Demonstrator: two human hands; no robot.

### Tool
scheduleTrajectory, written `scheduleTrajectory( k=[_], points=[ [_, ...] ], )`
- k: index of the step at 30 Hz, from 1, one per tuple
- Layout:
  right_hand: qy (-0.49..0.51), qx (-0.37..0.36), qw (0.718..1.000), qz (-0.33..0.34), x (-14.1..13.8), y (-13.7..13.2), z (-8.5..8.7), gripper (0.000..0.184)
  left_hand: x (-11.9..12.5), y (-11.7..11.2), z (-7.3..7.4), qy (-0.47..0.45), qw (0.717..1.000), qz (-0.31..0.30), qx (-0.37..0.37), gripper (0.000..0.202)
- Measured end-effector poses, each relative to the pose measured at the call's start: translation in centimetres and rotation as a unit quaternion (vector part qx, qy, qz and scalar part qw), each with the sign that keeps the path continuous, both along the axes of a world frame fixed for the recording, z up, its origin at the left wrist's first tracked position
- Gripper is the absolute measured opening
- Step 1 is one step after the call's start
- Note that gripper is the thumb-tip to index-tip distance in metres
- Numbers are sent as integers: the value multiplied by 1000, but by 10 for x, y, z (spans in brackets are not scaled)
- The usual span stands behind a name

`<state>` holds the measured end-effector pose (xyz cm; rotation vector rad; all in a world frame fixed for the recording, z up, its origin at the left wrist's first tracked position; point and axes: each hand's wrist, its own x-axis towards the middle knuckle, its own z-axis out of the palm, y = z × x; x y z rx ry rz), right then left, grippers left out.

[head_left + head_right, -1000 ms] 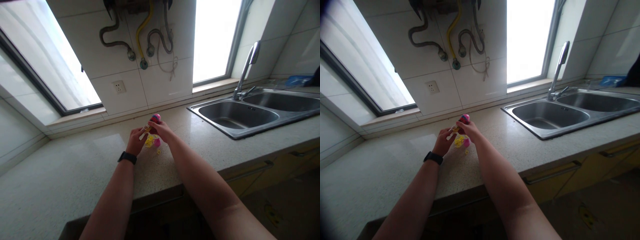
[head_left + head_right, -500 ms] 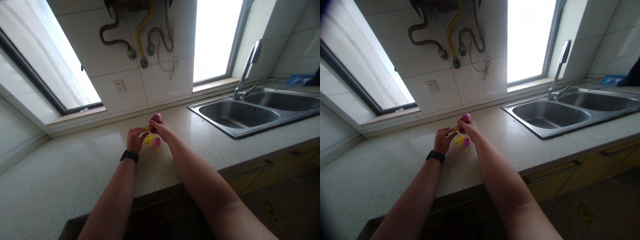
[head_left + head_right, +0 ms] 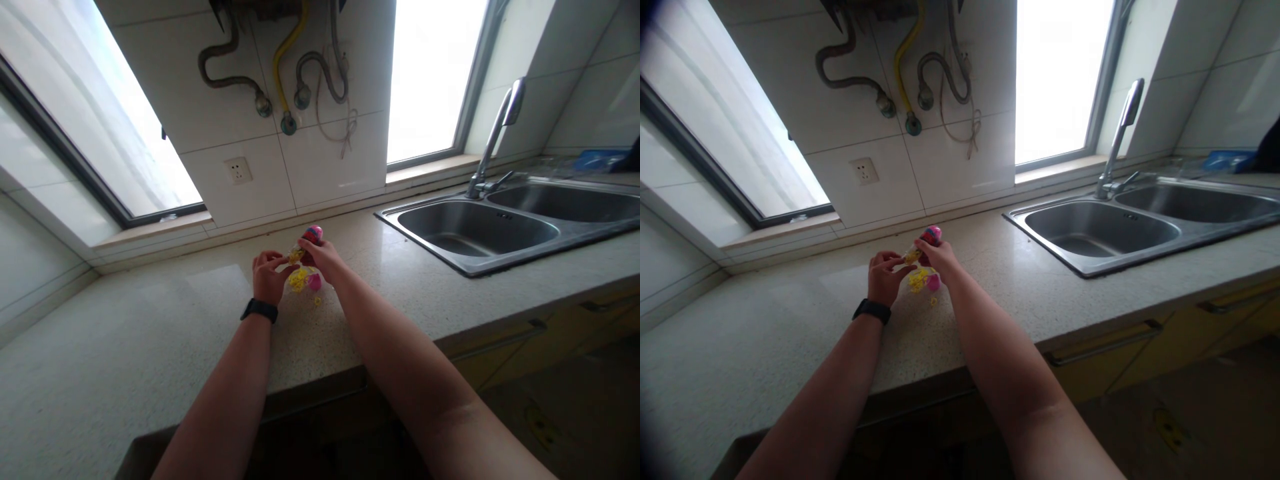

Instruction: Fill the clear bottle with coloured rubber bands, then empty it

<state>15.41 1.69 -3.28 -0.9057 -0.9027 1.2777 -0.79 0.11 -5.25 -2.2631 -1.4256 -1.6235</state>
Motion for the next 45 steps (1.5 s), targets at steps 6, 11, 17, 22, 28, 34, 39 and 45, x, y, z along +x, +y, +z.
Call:
scheduleTrajectory(
  k=[6, 11, 17, 22, 28, 34, 39, 45],
  points=[
    [-27, 20, 999, 1, 1, 2, -4, 22, -2, 3, -4, -9, 1000, -15, -18, 20],
    [-43, 24, 999, -10, 0, 0, -3, 20, -3, 8, -8, -22, 999, -32, -33, 22],
    [-44, 20, 998, -34, 2, 2, -4, 22, -3, 12, -10, -39, 997, -38, -53, 22],
    [-70, 32, 995, -56, 5, 6, -7, 22, -3, 13, -12, -48, 991, -70, -104, 26],
    [-89, 36, 990, -107, 11, 7, -4, 23, -4, 13, -14, -14, 985, -56, -162, 32],
    [-97, 22, 985, -138, 16, 4, 0, 24, -6, 16, -19, 23, 977, -92, -192, 32],
    [-106, 16, 985, -135, 18, 2, 1, 26, -9, 18, -22, 35, 967, -133, -215, 35],
    [-118, 45, 985, -118, 16, 7, -3, 23, -9, 21, -20, -25, 967, -133, -217, 37]
  ],
)
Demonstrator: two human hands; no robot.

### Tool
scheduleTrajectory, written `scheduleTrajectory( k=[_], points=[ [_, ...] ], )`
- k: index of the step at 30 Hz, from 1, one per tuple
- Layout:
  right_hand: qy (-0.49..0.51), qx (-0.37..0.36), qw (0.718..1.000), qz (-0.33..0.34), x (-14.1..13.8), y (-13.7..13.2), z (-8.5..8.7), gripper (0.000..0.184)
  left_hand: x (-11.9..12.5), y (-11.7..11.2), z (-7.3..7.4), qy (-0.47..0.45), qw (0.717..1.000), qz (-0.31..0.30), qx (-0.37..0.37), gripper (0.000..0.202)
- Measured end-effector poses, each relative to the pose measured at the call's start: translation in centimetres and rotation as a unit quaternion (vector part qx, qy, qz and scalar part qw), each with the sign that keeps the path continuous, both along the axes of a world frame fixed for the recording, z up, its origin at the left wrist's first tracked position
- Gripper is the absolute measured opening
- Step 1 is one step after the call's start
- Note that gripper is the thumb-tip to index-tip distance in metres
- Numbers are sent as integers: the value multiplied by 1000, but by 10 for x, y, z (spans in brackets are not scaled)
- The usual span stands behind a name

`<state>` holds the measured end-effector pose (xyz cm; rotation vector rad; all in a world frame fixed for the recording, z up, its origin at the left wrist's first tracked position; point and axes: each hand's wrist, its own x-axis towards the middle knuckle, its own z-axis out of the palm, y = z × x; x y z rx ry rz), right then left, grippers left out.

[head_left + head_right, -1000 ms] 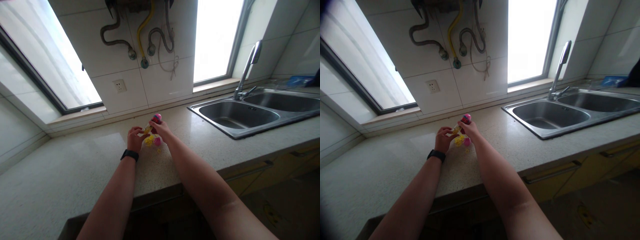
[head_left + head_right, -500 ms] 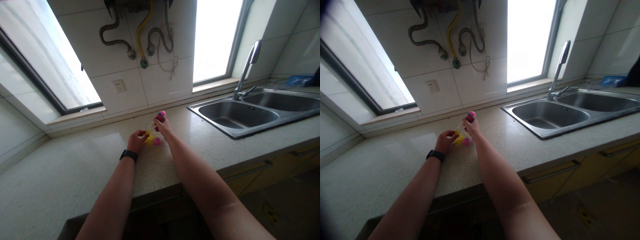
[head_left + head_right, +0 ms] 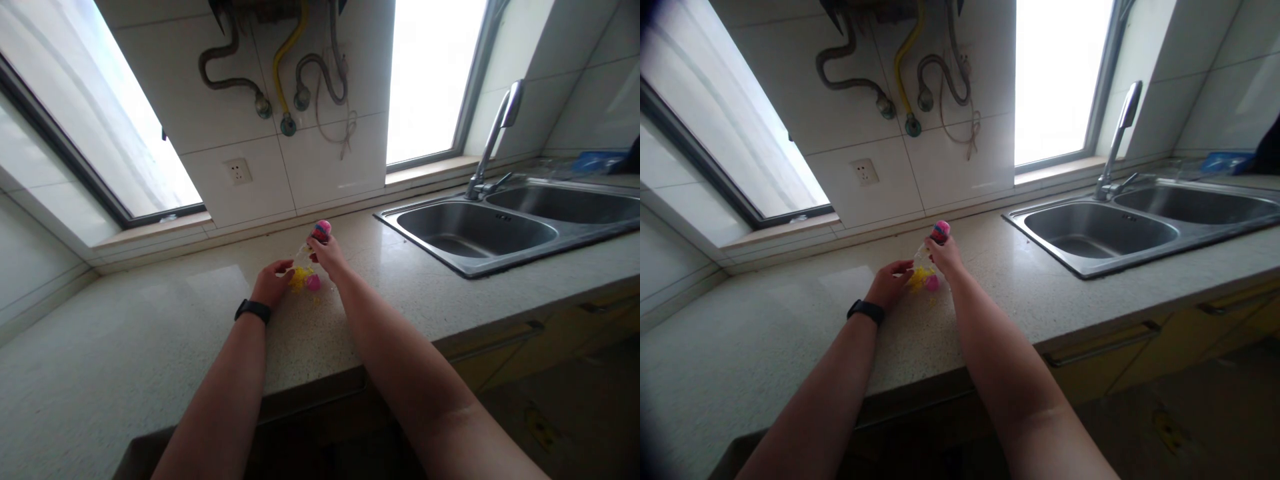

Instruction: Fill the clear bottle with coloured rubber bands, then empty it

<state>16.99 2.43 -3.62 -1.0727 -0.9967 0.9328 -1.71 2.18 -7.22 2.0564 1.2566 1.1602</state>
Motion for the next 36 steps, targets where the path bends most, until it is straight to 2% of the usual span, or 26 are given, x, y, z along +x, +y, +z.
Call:
scheduleTrajectory(
  k=[3, 7, 12, 15, 18, 20, 22, 24, 26, 28, 32, 36],
  points=[
    [-16, 11, 999, 41, -3, -2, 2, 21, 2, -1, 5, -84, 996, 12, -19, 40],
    [-33, 42, 994, 98, -7, -11, 9, 26, 4, -5, 13, -212, 974, 17, -74, 49],
    [-71, 87, 978, 174, -11, -17, 10, 30, 10, -12, 20, -271, 954, -73, -102, 53],
    [-46, 89, 983, 157, -15, -15, 8, 46, 13, -16, 23, -304, 939, -109, -120, 54],
    [-26, 80, 988, 130, -18, -12, 6, 53, 15, -21, 27, -373, 903, -144, -158, 54],
    [-46, 97, 986, 124, -18, -12, 6, 40, 15, -23, 30, -442, 866, -144, -184, 49],
    [-103, 143, 978, 115, -18, -16, 7, 23, 13, -23, 34, -517, 825, -111, -199, 41],
    [-217, 198, 950, 106, -18, -22, 8, 13, 11, -22, 38, -584, 779, -71, -214, 29],
    [-312, 245, 909, 125, -18, -31, 10, 11, 9, -19, 41, -630, 739, -51, -235, 16],
    [-394, 273, 862, 164, -20, -41, 12, 15, 8, -18, 42, -647, 716, -52, -257, 9],
    [-495, 271, 804, 189, -25, -56, 16, 29, 8, -18, 43, -651, 708, -91, -258, 12],
    [-581, 247, 759, 158, -30, -62, 20, 45, 8, -19, 44, -668, 716, -105, -175, 27]
  ],
)
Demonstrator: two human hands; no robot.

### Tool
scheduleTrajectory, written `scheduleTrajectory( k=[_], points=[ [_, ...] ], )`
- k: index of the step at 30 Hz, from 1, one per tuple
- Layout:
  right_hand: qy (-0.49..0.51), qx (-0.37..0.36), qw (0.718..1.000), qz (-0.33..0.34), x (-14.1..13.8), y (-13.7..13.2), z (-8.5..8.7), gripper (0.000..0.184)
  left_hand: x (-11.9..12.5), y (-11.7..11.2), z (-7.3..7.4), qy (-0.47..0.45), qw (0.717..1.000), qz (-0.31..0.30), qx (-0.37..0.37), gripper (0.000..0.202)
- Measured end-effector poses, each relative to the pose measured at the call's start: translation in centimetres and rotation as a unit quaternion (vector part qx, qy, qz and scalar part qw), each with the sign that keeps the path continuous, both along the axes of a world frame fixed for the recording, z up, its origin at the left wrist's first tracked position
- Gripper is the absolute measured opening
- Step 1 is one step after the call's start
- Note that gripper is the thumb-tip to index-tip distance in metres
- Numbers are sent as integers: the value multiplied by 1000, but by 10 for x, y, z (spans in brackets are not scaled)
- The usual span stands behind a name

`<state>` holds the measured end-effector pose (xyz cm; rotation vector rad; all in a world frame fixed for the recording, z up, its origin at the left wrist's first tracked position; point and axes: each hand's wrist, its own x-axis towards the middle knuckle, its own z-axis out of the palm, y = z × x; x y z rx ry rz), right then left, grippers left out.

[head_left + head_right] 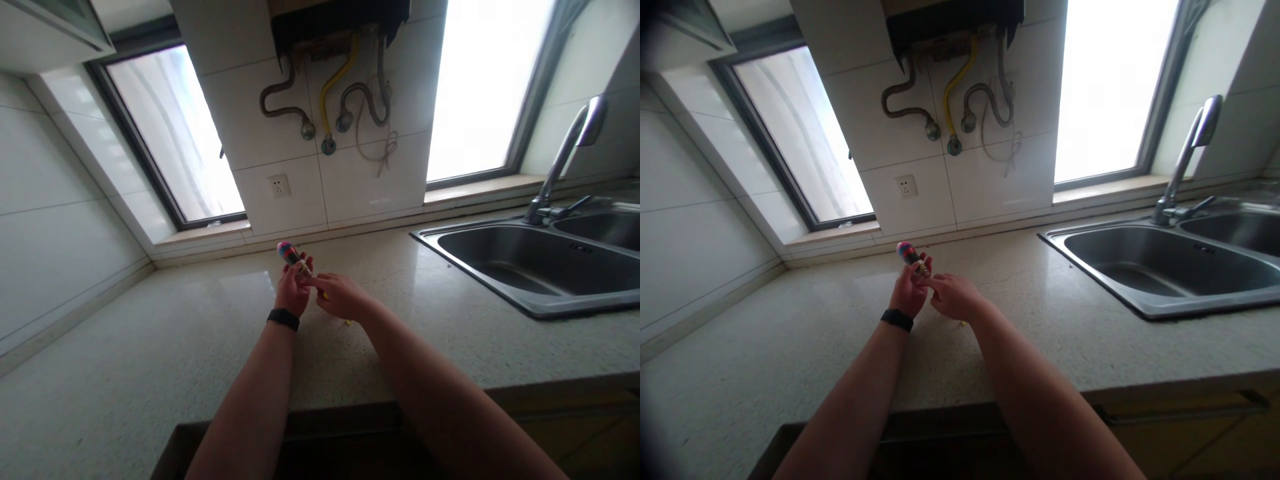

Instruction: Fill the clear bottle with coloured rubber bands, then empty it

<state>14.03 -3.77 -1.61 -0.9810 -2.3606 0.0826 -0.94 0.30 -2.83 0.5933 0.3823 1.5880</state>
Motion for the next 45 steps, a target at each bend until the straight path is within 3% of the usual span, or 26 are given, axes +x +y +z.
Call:
scheduleTrajectory(
  k=[4, 7, 9, 12, 17, 24, 31, 36, 45],
  points=[
    [-24, 17, 998, -61, 0, 0, 3, 44, 0, 0, 1, 13, 999, 15, 51, 39],
    [-18, 28, 997, -69, 1, 1, 3, 45, 0, -1, 0, 29, 996, 38, 80, 68],
    [-7, 23, 997, -78, 2, 1, 3, 44, 1, -1, -2, 36, 995, 60, 77, 84],
    [13, 11, 996, -82, 3, 0, 4, 48, 1, 0, -3, 45, 994, 76, 67, 90],
    [8, 18, 998, -61, 2, -1, 6, 64, 1, 2, -4, 50, 993, 79, 72, 76],
    [-59, -7, 993, -103, -1, -4, 11, 74, 1, 5, -5, 49, 995, 67, 47, 45],
    [-103, -3, 980, -173, -2, -7, 13, 78, 5, 0, -4, 82, 991, 76, 73, 40],
    [-84, -30, 981, -173, -1, -5, 11, 89, 4, -1, -6, 88, 991, 71, 67, 41],
    [-66, -51, 984, -159, 1, -3, 14, 80, 4, -1, -6, 85, 990, 82, 82, 38]
  ],
)
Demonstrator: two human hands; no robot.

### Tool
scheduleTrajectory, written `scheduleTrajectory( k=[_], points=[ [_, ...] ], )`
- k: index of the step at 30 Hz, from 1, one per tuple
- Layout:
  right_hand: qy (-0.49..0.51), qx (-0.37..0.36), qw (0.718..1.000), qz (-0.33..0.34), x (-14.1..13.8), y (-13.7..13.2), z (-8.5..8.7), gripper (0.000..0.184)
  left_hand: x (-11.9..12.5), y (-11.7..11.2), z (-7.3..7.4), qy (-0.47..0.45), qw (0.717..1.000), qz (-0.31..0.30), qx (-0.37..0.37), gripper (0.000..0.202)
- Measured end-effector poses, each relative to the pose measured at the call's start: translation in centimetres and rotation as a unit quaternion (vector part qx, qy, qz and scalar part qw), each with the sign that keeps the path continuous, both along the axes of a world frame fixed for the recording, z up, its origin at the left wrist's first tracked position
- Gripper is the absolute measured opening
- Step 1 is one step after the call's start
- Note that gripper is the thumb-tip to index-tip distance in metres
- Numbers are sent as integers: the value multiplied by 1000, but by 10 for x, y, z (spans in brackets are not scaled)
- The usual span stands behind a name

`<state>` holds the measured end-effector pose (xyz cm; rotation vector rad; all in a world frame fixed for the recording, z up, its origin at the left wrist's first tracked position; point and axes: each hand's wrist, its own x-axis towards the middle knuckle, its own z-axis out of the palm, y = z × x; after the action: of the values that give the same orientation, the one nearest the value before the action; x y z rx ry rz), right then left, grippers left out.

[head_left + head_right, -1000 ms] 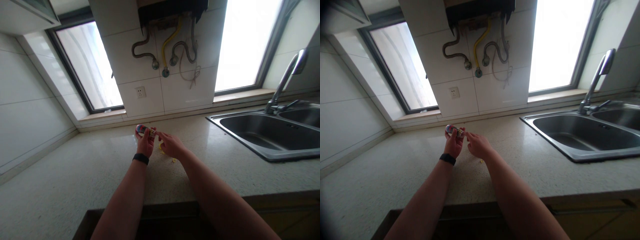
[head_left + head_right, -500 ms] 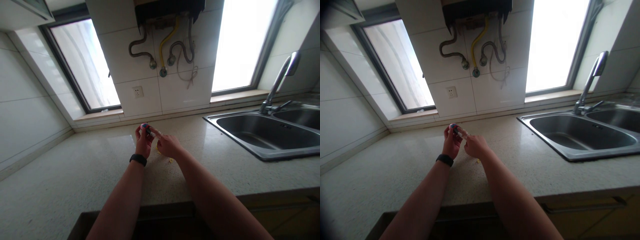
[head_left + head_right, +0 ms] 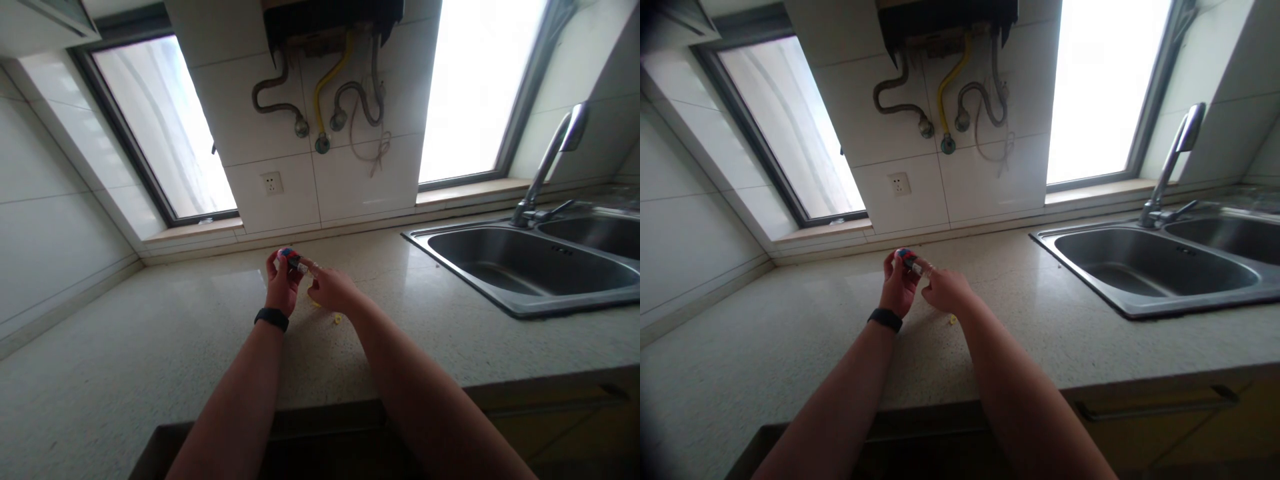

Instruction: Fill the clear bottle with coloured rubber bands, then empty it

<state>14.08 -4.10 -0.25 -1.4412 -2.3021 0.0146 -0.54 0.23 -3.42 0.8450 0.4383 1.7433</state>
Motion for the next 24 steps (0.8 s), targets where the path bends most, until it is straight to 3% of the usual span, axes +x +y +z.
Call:
scheduleTrajectory(
  k=[8, 14, 18, 24],
  points=[
    [1, 9, 1000, 23, 3, 0, -2, 77, -5, 4, 1, -23, 999, 41, -1, 36],
    [54, 32, 997, 35, 5, -2, -1, 64, -10, 4, 5, -51, 997, 63, 12, 33],
    [91, 30, 992, 78, 3, -3, 0, 80, -8, 1, 7, -42, 999, 34, 9, 34],
    [112, 16, 992, 60, -1, -2, -2, 90, -6, -2, 6, -24, 1000, 2, 17, 37]
  ],
)
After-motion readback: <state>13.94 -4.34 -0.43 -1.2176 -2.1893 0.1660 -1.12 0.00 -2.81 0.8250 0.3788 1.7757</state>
